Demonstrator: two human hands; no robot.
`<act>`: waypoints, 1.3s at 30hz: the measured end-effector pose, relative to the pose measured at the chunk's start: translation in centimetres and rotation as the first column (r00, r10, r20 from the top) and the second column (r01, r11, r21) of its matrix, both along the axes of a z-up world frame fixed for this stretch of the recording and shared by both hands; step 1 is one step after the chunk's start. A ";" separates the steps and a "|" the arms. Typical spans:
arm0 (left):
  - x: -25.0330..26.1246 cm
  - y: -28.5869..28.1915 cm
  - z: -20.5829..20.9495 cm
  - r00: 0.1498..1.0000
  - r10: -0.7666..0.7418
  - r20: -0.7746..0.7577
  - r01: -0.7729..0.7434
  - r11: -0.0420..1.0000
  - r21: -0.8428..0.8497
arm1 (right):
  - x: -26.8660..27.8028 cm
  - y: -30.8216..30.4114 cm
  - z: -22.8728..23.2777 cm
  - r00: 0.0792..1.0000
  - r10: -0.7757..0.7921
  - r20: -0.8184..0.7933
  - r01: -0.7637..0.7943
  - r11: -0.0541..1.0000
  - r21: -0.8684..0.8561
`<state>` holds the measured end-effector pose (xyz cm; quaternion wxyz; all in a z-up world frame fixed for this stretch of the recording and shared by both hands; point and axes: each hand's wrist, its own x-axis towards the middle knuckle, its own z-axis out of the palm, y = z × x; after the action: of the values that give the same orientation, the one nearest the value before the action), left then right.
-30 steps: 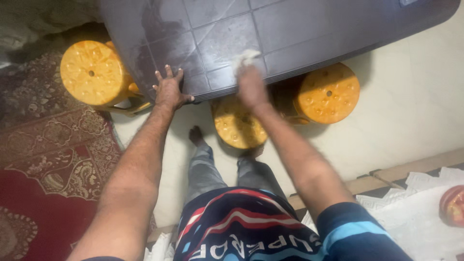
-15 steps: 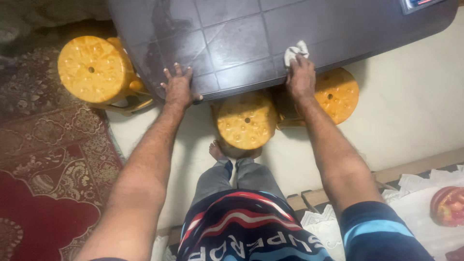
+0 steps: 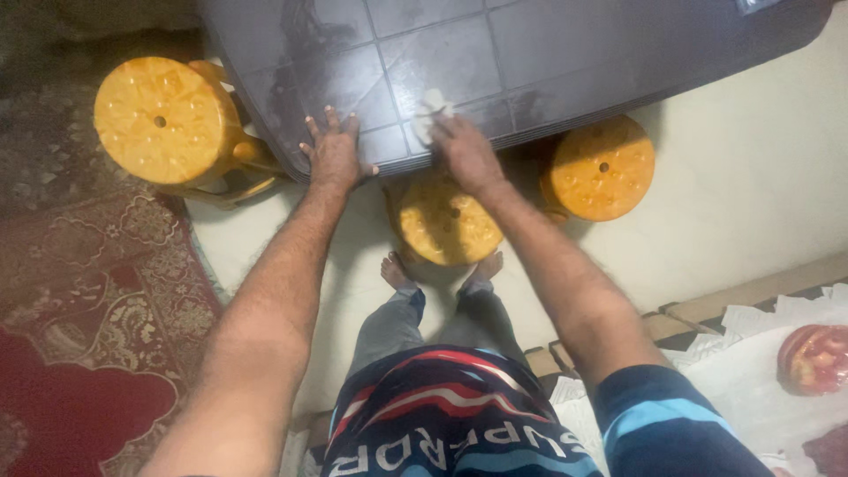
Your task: The person wipes a table with a cloth, moving two bottles aside to clean the surface beneath them. They then wipe a pair of glasses, a tablet screen, and the cover of a book on the same table.
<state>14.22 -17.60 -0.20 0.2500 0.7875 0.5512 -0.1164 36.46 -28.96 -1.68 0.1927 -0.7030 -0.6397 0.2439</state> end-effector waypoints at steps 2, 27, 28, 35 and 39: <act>-0.2 -0.2 -0.2 1.000 -0.017 0.000 0.017 1.000 0.011 | 5.3 -1.1 0.4 0.951 -0.293 -0.098 0.275 0.947 -0.168; 12.2 -7.0 -1.0 0.990 0.138 0.017 -0.139 0.990 0.035 | 29.1 -6.4 -3.9 0.925 -0.168 0.340 0.098 0.972 0.214; 12.2 -7.1 -1.3 0.991 0.130 0.014 -0.130 0.991 0.041 | 30.0 -6.6 -3.8 0.918 -0.215 0.332 0.158 0.969 0.191; 13.3 -7.2 -1.3 0.989 0.145 -0.035 -0.145 0.989 0.026 | 21.1 -5.1 -2.2 0.964 0.187 0.188 -0.221 0.958 0.182; 13.6 -7.2 -0.3 0.988 0.147 -0.039 -0.147 0.989 0.021 | 21.2 -5.5 -3.0 0.921 0.259 0.292 -0.339 0.901 0.269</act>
<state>27.80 -24.84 -0.55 0.2398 0.7443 0.6137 -0.1088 57.69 -34.45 -4.63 0.1804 -0.5806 -0.7903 0.0755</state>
